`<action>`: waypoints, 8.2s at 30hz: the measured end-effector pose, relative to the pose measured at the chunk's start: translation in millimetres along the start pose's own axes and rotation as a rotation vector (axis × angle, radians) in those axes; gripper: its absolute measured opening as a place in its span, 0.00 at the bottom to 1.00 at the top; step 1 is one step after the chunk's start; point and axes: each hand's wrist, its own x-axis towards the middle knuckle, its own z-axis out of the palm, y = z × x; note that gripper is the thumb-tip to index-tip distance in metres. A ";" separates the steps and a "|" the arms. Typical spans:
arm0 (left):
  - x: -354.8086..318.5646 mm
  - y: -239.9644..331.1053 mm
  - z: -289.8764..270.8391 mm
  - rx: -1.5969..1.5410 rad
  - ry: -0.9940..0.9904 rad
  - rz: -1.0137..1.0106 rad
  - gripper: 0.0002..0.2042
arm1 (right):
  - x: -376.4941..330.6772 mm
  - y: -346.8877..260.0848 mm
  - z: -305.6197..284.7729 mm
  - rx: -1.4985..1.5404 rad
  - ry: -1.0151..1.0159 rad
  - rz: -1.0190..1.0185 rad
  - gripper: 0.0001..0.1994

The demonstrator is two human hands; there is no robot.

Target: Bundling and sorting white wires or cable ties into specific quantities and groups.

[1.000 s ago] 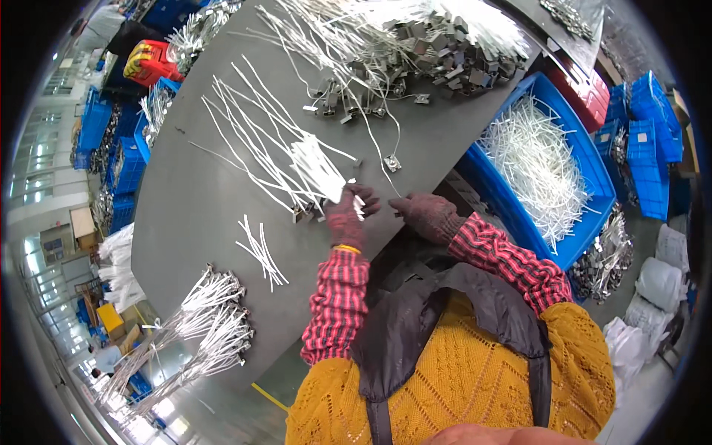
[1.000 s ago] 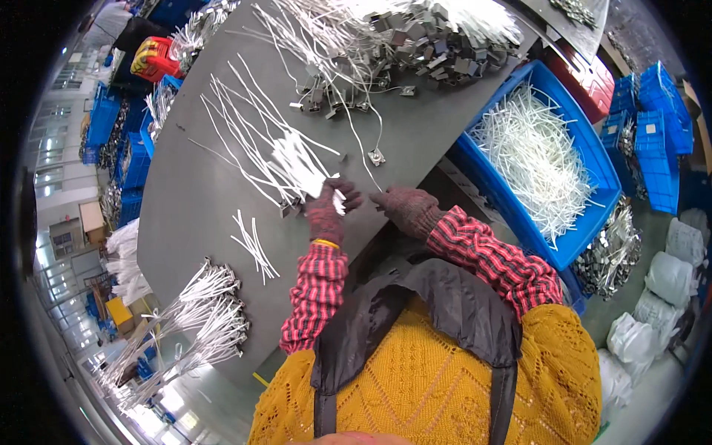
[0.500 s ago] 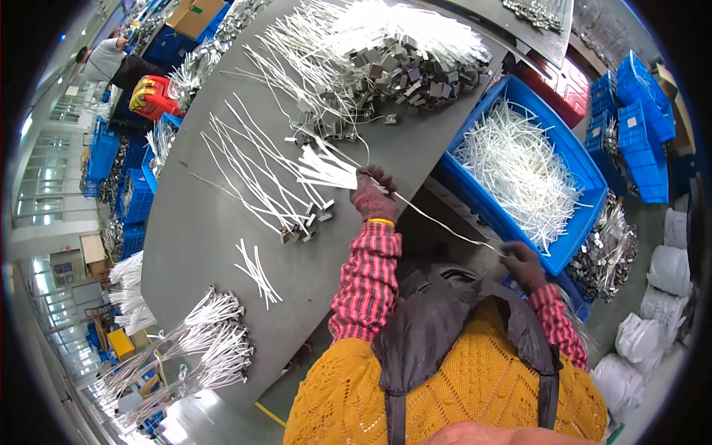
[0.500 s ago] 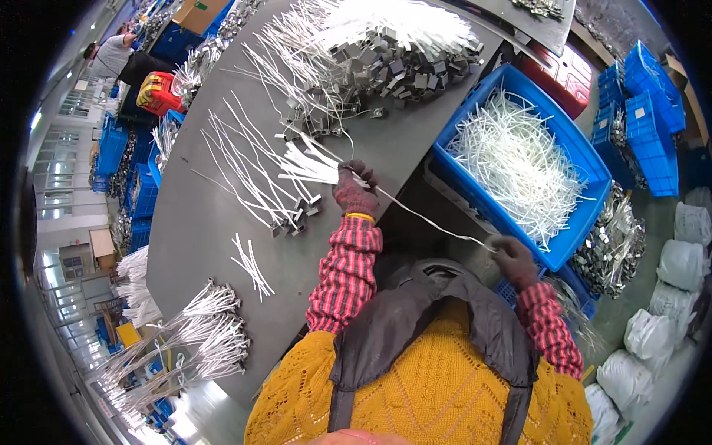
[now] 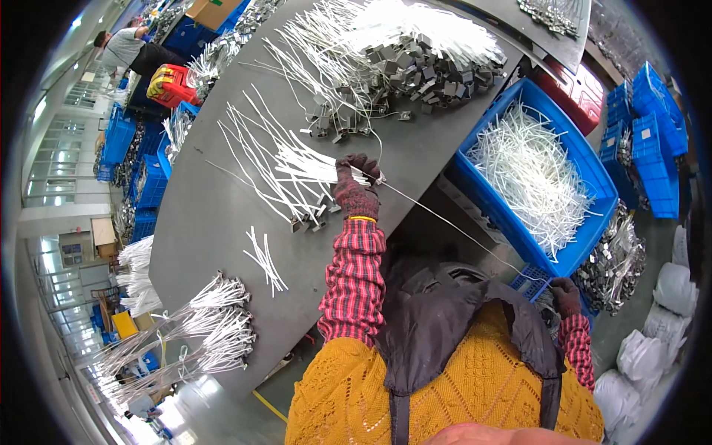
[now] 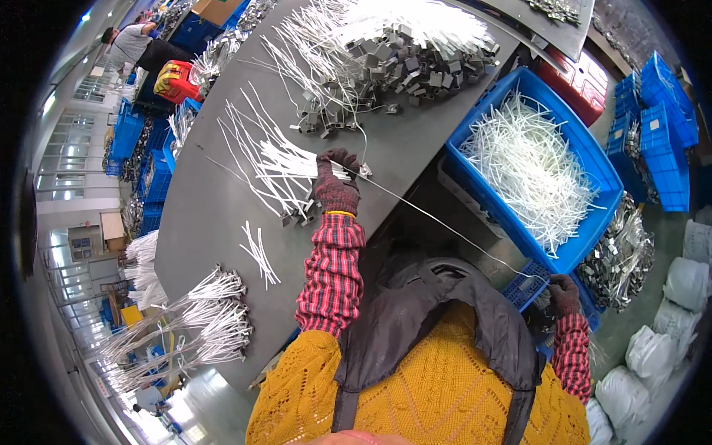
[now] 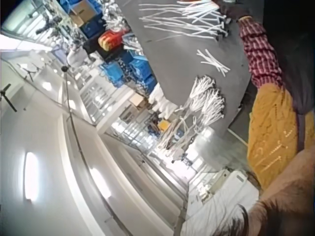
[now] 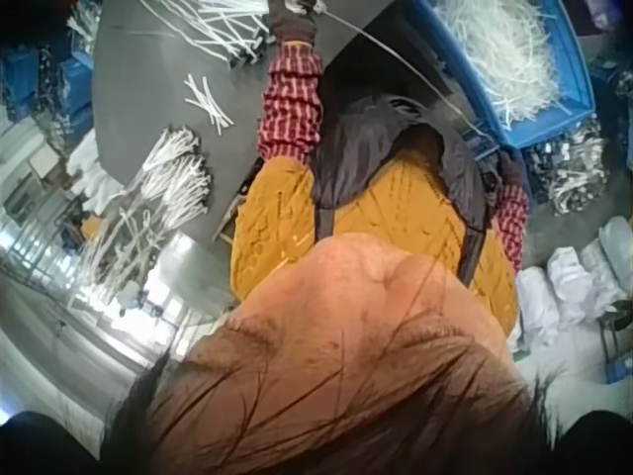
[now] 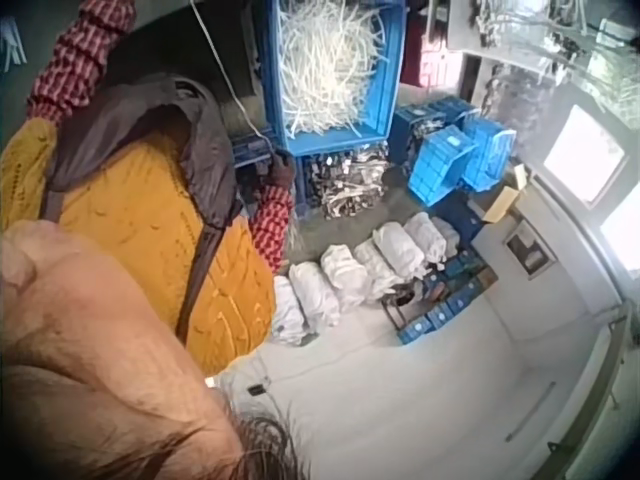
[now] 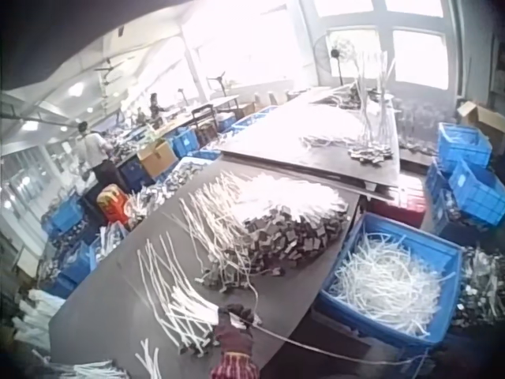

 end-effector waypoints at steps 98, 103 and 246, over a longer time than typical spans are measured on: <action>-5.4 59.6 -24.4 0.414 -0.185 -0.208 0.11 | -9.7 -329.4 387.9 -0.878 -0.454 -1.545 0.21; 3.3 -7.7 33.1 0.464 0.150 -0.315 0.09 | -34.1 -291.0 361.3 -0.405 -0.634 -0.936 0.12; 16.1 141.5 -47.6 0.328 -0.214 0.046 0.09 | 5.7 -366.5 427.1 -0.185 -0.489 -1.016 0.39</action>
